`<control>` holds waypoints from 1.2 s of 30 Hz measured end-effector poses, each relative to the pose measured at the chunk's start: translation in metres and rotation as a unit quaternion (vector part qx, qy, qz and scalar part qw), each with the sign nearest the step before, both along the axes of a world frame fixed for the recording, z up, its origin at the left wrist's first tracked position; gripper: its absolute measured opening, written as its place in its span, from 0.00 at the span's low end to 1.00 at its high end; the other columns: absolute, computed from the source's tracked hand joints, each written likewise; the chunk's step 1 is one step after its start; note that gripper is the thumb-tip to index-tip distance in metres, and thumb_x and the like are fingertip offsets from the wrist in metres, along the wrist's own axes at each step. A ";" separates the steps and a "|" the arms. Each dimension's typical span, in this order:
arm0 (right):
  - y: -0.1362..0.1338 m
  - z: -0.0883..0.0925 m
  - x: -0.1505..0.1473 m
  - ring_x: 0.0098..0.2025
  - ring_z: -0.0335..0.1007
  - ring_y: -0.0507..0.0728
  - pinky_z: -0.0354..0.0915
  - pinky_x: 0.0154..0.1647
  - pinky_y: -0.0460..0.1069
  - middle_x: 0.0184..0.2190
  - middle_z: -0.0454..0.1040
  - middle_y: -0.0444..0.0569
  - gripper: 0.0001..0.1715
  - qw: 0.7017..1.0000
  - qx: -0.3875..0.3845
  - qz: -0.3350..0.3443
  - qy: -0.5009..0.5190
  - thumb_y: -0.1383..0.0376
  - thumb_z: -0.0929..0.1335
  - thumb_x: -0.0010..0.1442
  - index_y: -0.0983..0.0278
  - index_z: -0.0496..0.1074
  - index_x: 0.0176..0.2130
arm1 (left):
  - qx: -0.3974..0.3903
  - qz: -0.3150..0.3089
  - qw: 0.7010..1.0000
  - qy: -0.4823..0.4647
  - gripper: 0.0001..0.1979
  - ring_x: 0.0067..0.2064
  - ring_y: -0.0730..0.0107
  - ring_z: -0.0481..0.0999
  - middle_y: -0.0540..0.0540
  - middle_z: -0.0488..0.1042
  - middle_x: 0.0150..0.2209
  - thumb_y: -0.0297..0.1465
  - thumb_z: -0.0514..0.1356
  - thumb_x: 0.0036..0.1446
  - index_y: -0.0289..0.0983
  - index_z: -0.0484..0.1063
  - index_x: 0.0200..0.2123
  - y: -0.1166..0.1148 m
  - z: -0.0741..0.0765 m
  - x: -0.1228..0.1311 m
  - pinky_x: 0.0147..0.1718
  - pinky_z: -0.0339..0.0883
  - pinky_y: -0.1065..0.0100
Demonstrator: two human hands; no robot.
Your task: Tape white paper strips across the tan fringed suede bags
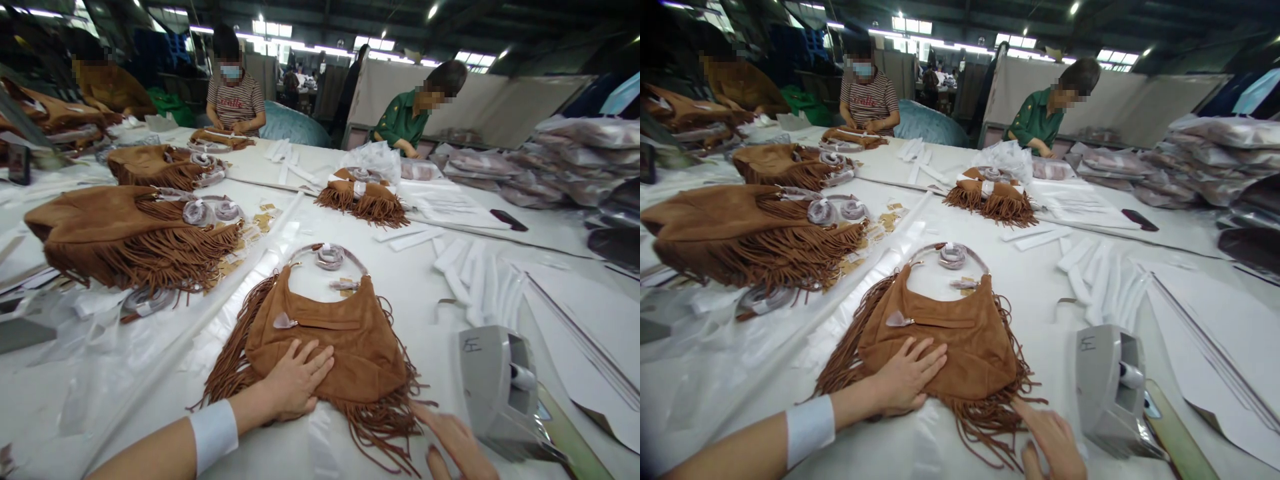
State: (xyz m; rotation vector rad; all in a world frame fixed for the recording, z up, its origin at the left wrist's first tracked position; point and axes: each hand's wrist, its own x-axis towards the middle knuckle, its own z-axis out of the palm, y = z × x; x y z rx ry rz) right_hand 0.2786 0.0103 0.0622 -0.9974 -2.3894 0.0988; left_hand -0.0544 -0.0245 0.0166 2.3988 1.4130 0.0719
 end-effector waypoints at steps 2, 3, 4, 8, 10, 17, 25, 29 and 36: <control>0.031 0.016 -0.052 0.41 0.75 0.61 0.71 0.43 0.57 0.42 0.77 0.52 0.26 0.998 -0.056 -0.025 0.029 0.66 0.61 0.61 0.49 0.62 0.57 | -0.004 0.001 1.000 -0.010 0.39 0.67 0.40 0.39 0.44 0.36 0.70 0.42 0.51 0.59 0.38 0.38 0.68 0.001 -0.001 0.000 0.59 0.42 0.36; 0.051 0.022 -0.082 0.40 0.75 0.60 0.71 0.43 0.56 0.40 0.77 0.51 0.22 0.996 -0.076 -0.025 0.030 0.65 0.60 0.62 0.52 0.64 0.55 | -0.006 0.002 1.000 -0.014 0.39 0.67 0.40 0.39 0.44 0.36 0.70 0.42 0.51 0.59 0.38 0.38 0.68 0.001 -0.001 0.001 0.59 0.42 0.36; 0.072 0.027 -0.110 0.41 0.75 0.60 0.70 0.44 0.56 0.40 0.77 0.51 0.19 0.995 -0.091 -0.019 0.020 0.63 0.61 0.63 0.56 0.66 0.53 | -0.008 0.003 1.000 -0.018 0.39 0.67 0.40 0.39 0.45 0.36 0.70 0.42 0.51 0.59 0.38 0.38 0.68 0.001 -0.001 0.001 0.59 0.42 0.35; 0.160 0.028 -0.201 0.48 0.70 0.59 0.63 0.52 0.53 0.44 0.76 0.54 0.17 0.978 -0.147 -0.072 -0.132 0.60 0.60 0.64 0.64 0.70 0.48 | -0.014 0.007 0.999 -0.040 0.38 0.67 0.39 0.40 0.46 0.34 0.70 0.44 0.49 0.61 0.39 0.37 0.68 0.001 -0.003 0.002 0.59 0.41 0.34; 0.191 0.020 -0.227 0.47 0.70 0.63 0.63 0.50 0.56 0.40 0.76 0.61 0.19 0.965 -0.163 -0.102 -0.179 0.57 0.62 0.63 0.69 0.73 0.43 | -0.012 0.012 0.999 -0.051 0.37 0.67 0.40 0.40 0.47 0.34 0.70 0.44 0.48 0.61 0.39 0.36 0.68 0.001 -0.004 0.002 0.60 0.41 0.35; 0.225 -0.010 -0.255 0.42 0.72 0.64 0.63 0.44 0.55 0.35 0.77 0.54 0.16 0.926 -0.245 -0.152 -0.246 0.54 0.70 0.53 0.64 0.75 0.34 | -0.010 0.014 0.996 -0.086 0.39 0.68 0.42 0.38 0.48 0.33 0.70 0.45 0.50 0.60 0.40 0.35 0.68 0.001 -0.014 0.003 0.60 0.40 0.35; 0.231 -0.020 -0.254 0.48 0.69 0.66 0.63 0.43 0.53 0.48 0.71 0.65 0.35 0.920 -0.260 -0.211 -0.203 0.49 0.70 0.52 0.70 0.69 0.50 | -0.003 0.015 0.996 -0.083 0.39 0.68 0.43 0.39 0.48 0.33 0.70 0.44 0.51 0.60 0.41 0.36 0.68 0.001 -0.016 0.003 0.61 0.41 0.37; 0.230 -0.025 -0.262 0.42 0.72 0.63 0.63 0.39 0.50 0.37 0.76 0.57 0.17 0.921 -0.290 -0.188 -0.177 0.56 0.69 0.54 0.67 0.73 0.38 | -0.002 0.015 0.997 -0.078 0.40 0.68 0.42 0.39 0.48 0.33 0.70 0.45 0.51 0.59 0.41 0.36 0.68 0.001 -0.020 0.004 0.61 0.42 0.37; 0.220 -0.013 -0.254 0.32 0.71 0.57 0.62 0.32 0.47 0.27 0.75 0.47 0.13 0.937 -0.332 -0.090 -0.065 0.59 0.65 0.57 0.64 0.71 0.39 | 0.001 0.014 0.997 -0.076 0.39 0.68 0.42 0.39 0.49 0.32 0.70 0.46 0.50 0.60 0.40 0.37 0.68 0.000 -0.019 0.003 0.61 0.42 0.37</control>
